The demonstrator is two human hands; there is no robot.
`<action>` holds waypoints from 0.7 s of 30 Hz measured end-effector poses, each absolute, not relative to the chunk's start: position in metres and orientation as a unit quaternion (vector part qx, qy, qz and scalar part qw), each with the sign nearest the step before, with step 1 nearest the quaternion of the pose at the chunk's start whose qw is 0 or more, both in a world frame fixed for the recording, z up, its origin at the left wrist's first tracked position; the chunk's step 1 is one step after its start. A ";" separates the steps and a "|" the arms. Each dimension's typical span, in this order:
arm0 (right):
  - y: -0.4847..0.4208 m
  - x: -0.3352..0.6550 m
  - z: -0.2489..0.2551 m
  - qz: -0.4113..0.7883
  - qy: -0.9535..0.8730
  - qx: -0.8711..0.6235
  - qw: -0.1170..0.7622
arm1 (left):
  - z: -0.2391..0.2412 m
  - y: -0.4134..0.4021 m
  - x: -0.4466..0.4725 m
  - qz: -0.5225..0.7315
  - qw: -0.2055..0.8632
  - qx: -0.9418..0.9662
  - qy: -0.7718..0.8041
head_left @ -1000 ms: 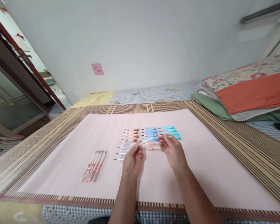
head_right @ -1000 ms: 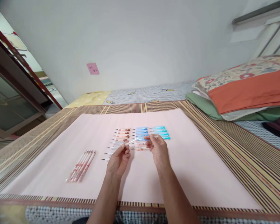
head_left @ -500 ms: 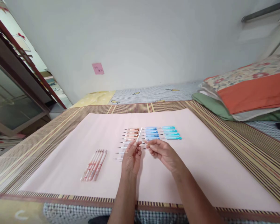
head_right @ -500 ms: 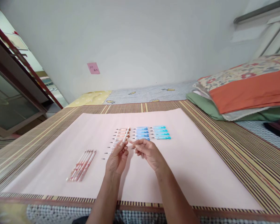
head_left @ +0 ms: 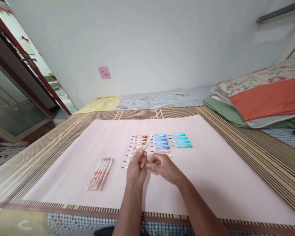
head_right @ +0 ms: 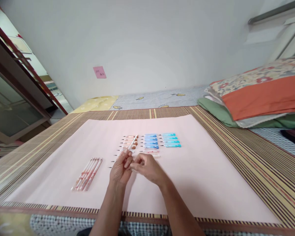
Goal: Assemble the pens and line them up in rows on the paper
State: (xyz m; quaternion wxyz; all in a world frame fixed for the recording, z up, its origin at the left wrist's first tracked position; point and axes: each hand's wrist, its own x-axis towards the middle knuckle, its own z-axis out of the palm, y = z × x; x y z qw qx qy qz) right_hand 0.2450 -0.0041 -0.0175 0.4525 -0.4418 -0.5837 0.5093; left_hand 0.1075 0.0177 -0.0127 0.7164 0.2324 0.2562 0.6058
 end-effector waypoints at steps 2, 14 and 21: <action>0.000 0.253 -0.015 0.484 -0.554 -0.453 0.504 | -0.013 0.018 0.108 0.579 0.736 0.240 0.257; 0.010 0.268 -0.013 0.438 -0.448 -0.445 0.641 | -0.026 0.016 0.120 0.525 0.785 0.201 0.260; 0.007 0.278 -0.006 0.393 -0.386 -0.465 0.693 | -0.025 0.019 0.118 0.555 0.772 0.168 0.261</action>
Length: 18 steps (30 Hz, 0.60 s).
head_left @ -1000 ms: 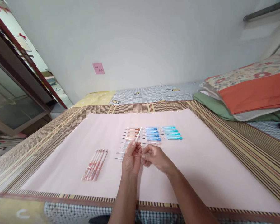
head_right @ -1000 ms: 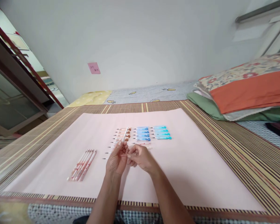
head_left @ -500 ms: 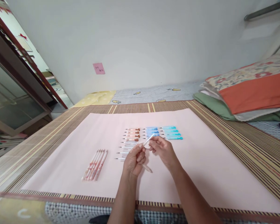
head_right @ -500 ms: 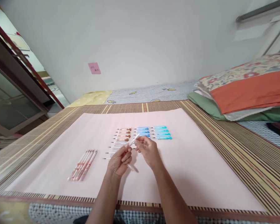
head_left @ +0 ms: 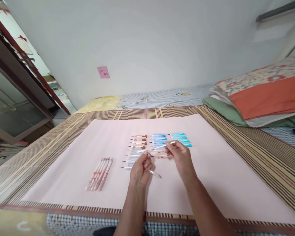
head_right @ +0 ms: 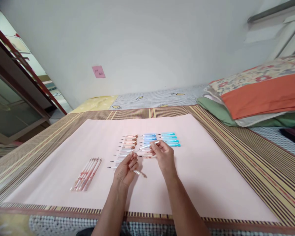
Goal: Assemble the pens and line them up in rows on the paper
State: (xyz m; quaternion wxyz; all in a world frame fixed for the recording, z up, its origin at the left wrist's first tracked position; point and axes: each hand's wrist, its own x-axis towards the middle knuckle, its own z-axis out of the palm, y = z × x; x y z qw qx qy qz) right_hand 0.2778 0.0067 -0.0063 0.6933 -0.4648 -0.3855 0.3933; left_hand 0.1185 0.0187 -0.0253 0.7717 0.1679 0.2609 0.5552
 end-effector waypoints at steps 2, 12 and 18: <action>0.007 0.282 -0.006 0.395 -0.361 -0.458 0.710 | -0.024 0.018 0.119 0.553 0.774 0.164 0.260; 0.007 0.294 -0.011 0.475 -0.330 -0.416 0.702 | -0.022 0.017 0.120 0.552 0.776 0.164 0.257; 0.007 0.279 -0.013 0.503 -0.445 -0.447 0.590 | -0.026 0.018 0.119 0.547 0.766 0.208 0.265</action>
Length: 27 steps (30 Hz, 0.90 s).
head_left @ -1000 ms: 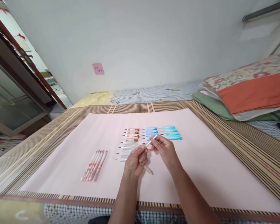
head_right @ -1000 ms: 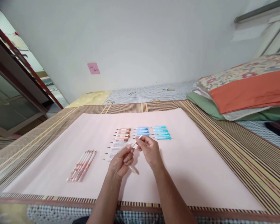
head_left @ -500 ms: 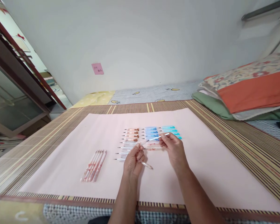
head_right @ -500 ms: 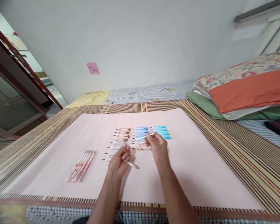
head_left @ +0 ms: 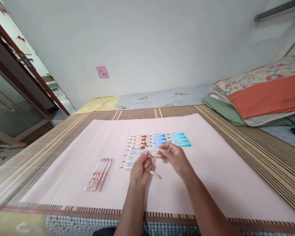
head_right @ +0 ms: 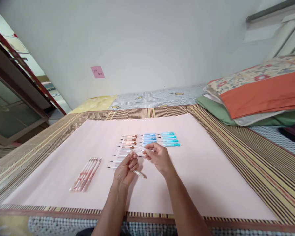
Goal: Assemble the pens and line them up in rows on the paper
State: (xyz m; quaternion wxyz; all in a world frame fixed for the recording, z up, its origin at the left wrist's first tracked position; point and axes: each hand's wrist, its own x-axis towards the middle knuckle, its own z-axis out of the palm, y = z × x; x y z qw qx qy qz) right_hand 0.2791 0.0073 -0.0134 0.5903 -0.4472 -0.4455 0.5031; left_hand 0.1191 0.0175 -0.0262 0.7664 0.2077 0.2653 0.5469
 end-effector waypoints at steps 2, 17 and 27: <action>0.006 0.275 -0.016 0.500 -0.487 -0.455 0.553 | -0.027 0.018 0.119 0.544 0.762 0.225 0.271; -0.004 0.271 -0.011 0.432 -0.616 -0.460 0.471 | -0.024 0.015 0.116 0.512 0.707 0.311 0.376; -0.008 0.264 -0.006 0.358 -0.662 -0.453 0.478 | -0.025 0.008 0.104 0.446 0.773 0.272 0.359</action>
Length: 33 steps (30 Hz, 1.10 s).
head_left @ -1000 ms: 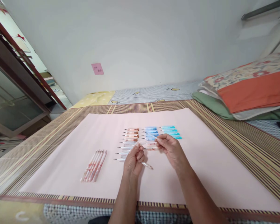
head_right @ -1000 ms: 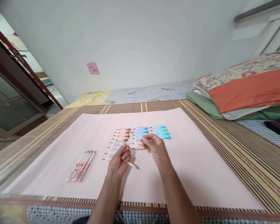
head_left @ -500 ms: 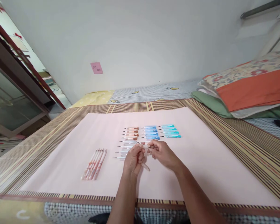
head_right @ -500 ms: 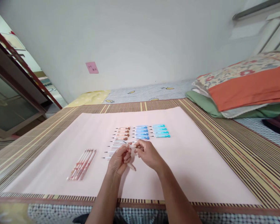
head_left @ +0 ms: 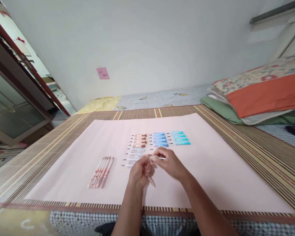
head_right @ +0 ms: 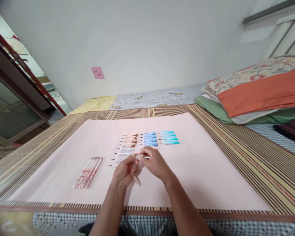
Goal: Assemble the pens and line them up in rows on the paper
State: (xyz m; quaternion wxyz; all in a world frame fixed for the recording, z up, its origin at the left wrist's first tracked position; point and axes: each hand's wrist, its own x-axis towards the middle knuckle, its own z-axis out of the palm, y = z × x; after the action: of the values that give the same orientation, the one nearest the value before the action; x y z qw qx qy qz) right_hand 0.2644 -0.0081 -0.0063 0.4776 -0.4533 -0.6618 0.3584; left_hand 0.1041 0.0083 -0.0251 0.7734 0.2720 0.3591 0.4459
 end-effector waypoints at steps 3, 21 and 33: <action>-0.011 0.261 -0.006 0.367 -0.659 -0.458 0.470 | -0.030 0.009 0.101 0.422 0.801 0.250 0.343; 0.003 0.308 -0.035 0.364 -0.521 -0.548 0.544 | -0.011 0.014 0.076 0.525 0.731 0.173 0.400; -0.003 0.299 -0.039 0.234 -0.658 -0.619 0.360 | -0.011 0.019 0.065 0.569 0.727 0.119 0.365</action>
State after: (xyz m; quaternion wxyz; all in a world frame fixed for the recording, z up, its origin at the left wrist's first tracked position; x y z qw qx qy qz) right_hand 0.2990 -0.0032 -0.0388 0.3600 -0.6190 -0.6577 0.2338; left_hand 0.0647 0.0189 -0.0109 0.7274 0.1193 0.3647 0.5689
